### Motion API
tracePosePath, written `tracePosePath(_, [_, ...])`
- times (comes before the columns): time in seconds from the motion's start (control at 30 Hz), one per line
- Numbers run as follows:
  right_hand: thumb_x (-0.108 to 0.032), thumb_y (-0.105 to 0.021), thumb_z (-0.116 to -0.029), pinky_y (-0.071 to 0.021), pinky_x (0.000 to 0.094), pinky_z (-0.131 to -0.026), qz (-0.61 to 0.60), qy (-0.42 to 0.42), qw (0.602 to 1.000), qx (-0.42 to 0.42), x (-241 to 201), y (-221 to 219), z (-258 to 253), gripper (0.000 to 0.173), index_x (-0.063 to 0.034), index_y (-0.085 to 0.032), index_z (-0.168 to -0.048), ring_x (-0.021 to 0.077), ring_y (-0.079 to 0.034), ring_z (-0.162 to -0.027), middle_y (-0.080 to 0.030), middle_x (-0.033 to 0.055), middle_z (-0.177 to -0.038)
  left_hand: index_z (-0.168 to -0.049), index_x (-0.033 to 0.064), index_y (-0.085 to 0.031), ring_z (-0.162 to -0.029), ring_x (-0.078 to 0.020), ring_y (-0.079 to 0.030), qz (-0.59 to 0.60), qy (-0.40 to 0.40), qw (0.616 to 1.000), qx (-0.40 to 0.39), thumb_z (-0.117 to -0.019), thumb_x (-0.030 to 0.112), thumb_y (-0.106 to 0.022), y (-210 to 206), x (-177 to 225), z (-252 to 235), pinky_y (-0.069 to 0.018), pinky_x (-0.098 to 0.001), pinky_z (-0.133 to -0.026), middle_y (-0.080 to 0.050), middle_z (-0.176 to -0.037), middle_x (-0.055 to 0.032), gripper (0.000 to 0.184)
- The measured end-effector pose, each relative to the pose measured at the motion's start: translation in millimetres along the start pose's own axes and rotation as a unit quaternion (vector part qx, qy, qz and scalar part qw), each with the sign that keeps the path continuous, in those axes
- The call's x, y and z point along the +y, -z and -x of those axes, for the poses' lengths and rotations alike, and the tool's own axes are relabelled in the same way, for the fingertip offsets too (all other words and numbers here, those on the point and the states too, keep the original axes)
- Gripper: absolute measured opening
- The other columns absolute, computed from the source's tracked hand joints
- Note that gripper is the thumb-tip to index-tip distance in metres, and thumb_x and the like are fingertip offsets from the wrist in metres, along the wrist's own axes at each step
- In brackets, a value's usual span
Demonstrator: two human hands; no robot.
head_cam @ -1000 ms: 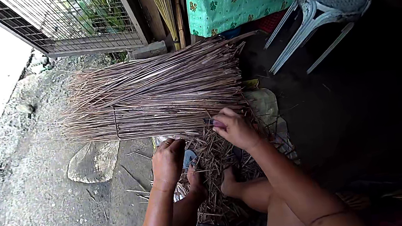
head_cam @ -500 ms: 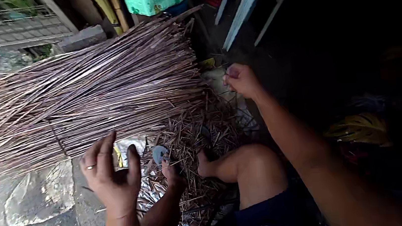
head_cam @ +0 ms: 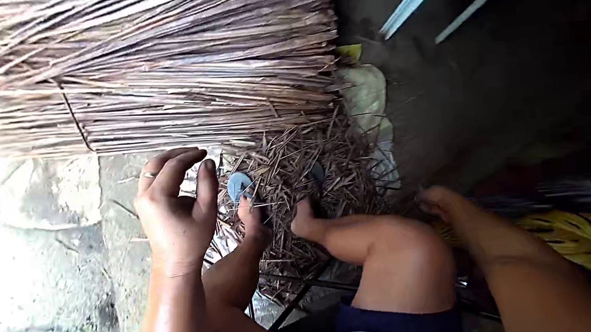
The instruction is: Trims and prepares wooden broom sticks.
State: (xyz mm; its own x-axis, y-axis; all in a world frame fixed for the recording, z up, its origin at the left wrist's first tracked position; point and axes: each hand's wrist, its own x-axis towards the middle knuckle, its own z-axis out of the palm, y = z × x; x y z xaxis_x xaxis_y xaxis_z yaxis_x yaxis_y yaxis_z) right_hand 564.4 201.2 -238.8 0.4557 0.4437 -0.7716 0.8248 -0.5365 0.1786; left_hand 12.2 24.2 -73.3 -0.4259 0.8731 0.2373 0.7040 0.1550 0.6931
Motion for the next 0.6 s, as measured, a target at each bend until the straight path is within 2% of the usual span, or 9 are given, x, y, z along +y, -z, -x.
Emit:
tracePosePath(0.03, [-0.023, -0.060, -0.1023, -0.0523, 0.0408, -0.070, 0.023, 0.065, 0.997, 0.025, -30.8, 9.9, -1.6, 0.035, 0.0040, -0.060, -0.125, 0.0224, -0.059, -0.074, -0.063, 0.0171, -0.096, -0.112, 0.0032, -0.073, -0.115, -0.0179, -0.064, -0.001, 0.011, 1.000, -0.006, -0.1029, 0.024, -0.057, -1.3, -1.0, -2.4, -0.0522, -0.0347, -0.098, -0.069, -0.121, -0.0127, 0.028])
tracePosePath(0.07, [-0.021, -0.061, -0.1024, -0.0526, 0.0532, -0.081, 0.035, 0.137, 0.988, 0.054, -64.5, 17.4, -5.6, 0.037, 0.0088, -0.061, -0.124, 0.0338, -0.064, -0.087, -0.064, 0.0266, -0.105, -0.113, 0.0040, -0.073, -0.114, -0.0172, -0.064, -0.001, 0.021, 1.000, -0.018, -0.1031, 0.025, -0.057, -2.8, -2.5, -3.3, -0.0527, -0.0343, -0.097, -0.068, -0.122, -0.0121, 0.028])
tracePosePath(0.1, [-0.018, -0.065, -0.0992, -0.0497, 0.0657, -0.086, 0.031, 0.213, 0.972, 0.091, -99.3, 19.5, -11.7, 0.035, 0.0119, -0.064, -0.117, 0.0457, -0.064, -0.096, -0.065, 0.0342, -0.107, -0.113, 0.0040, -0.072, -0.113, -0.0186, -0.065, -0.004, 0.028, 0.999, -0.037, -0.1029, 0.026, -0.057, -4.3, -4.1, -4.2, -0.0532, -0.0364, -0.096, -0.068, -0.122, -0.0127, 0.029])
tracePosePath(0.13, [-0.019, -0.069, -0.0968, -0.0468, 0.0712, -0.089, 0.032, 0.278, 0.954, 0.110, -138.9, 18.3, -9.5, 0.035, 0.0122, -0.065, -0.113, 0.0517, -0.063, -0.101, -0.064, 0.0367, -0.107, -0.115, 0.0039, -0.072, -0.112, -0.0217, -0.066, -0.012, 0.034, 0.997, -0.065, -0.1021, 0.027, -0.058, -5.9, -6.6, -4.5, -0.0538, -0.0409, -0.094, -0.069, -0.122, -0.0138, 0.030])
tracePosePath(0.27, [-0.025, -0.068, -0.0964, -0.0496, 0.0687, -0.092, 0.094, 0.447, 0.883, 0.110, -293.9, -39.5, 34.5, 0.033, 0.0016, -0.069, -0.115, 0.0456, -0.066, -0.104, -0.069, 0.0273, -0.108, -0.127, 0.0105, -0.069, -0.104, -0.0283, -0.069, -0.055, 0.085, 0.954, -0.281, -0.0961, 0.036, -0.068, -17.4, -15.9, 5.6, -0.0571, -0.0545, -0.088, -0.069, -0.119, -0.0114, 0.040])
tracePosePath(0.33, [-0.018, -0.063, -0.0974, -0.0505, 0.0686, -0.090, 0.168, 0.509, 0.838, 0.098, -348.3, -89.3, 47.5, 0.027, -0.0015, -0.071, -0.117, 0.0445, -0.067, -0.107, -0.070, 0.0244, -0.113, -0.132, 0.0140, -0.067, -0.112, -0.0296, -0.067, -0.054, 0.116, 0.906, -0.404, -0.0966, 0.041, -0.067, -26.6, -12.6, 13.9, -0.0546, -0.0547, -0.096, -0.069, -0.122, -0.0116, 0.045])
tracePosePath(0.43, [-0.016, -0.063, -0.0966, -0.0532, 0.0646, -0.089, 0.263, 0.503, 0.817, 0.098, -397.7, -157.7, 47.7, 0.029, -0.0033, -0.069, -0.122, 0.0422, -0.065, -0.113, -0.062, 0.0209, -0.132, -0.136, 0.0134, -0.064, -0.121, -0.0344, -0.063, -0.038, 0.131, 0.849, -0.510, -0.0999, 0.044, -0.061, -31.0, -1.1, 14.7, -0.0507, -0.0558, -0.101, -0.067, -0.128, -0.0155, 0.047])
tracePosePath(0.53, [-0.016, -0.060, -0.0993, -0.0527, 0.0667, -0.088, 0.237, 0.432, 0.863, 0.114, -413.2, -186.3, 42.1, 0.043, -0.0061, -0.057, -0.141, 0.0482, -0.063, -0.113, -0.052, 0.0254, -0.145, -0.130, 0.0125, -0.065, -0.115, -0.0329, -0.065, -0.048, 0.098, 0.881, -0.461, -0.0992, 0.042, -0.061, -31.4, -1.1, 18.6, -0.0544, -0.0526, -0.094, -0.068, -0.119, -0.0128, 0.043])
tracePosePath(0.6, [-0.018, -0.059, -0.1007, -0.0524, 0.0674, -0.086, 0.239, 0.403, 0.874, 0.127, -415.6, -189.5, 29.8, 0.042, -0.0093, -0.057, -0.142, 0.0489, -0.064, -0.112, -0.057, 0.0269, -0.138, -0.128, 0.0122, -0.066, -0.113, -0.0322, -0.066, -0.065, 0.091, 0.891, -0.440, -0.0987, 0.043, -0.061, -32.3, -1.6, 18.9, -0.0554, -0.0508, -0.091, -0.068, -0.118, -0.0122, 0.042])
